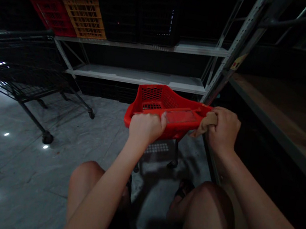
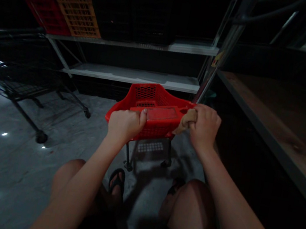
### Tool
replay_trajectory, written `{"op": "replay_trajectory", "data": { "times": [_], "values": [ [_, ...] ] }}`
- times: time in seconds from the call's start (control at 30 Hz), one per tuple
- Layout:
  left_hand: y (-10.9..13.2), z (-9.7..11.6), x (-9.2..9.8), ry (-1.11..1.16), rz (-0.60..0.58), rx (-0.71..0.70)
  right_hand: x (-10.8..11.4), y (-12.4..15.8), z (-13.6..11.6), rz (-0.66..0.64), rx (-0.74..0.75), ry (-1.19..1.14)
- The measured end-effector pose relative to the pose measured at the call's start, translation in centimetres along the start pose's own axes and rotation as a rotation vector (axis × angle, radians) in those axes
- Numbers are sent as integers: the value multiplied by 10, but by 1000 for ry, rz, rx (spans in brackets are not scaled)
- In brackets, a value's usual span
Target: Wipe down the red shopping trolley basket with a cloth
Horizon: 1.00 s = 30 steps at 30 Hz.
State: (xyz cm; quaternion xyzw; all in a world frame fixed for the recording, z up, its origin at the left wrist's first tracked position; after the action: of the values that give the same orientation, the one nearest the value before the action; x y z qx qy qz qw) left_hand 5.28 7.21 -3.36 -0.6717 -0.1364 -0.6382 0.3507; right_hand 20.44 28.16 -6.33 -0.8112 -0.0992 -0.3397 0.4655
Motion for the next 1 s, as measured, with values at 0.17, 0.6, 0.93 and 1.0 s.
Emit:
{"op": "replay_trajectory", "data": {
  "times": [0.17,0.6,0.93,1.0],
  "values": [
    [1,4,-1,16,45,30,18,-4,5,250,-301,-461],
    [1,1,-1,27,47,28,1,-46,-73,-104,240,-550],
    [5,3,-2,30,66,1,20,-5,-43,-507,440,-224],
    [6,5,-1,24,63,-6,16,-6,-59,-446,420,-175]
  ]
}}
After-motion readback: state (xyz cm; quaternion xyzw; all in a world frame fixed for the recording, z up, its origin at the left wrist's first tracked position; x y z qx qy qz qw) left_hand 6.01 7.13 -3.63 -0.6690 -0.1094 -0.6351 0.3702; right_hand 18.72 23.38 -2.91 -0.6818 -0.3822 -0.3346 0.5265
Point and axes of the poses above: each hand's wrist, its own y-axis away from the middle knuckle, its own x-axis out of the back of the hand, z = x × y, the point moved 5 cm from there along -y, towards the middle knuckle, and after that the axes turned 1 degree about -x, right-handed, at the moved point
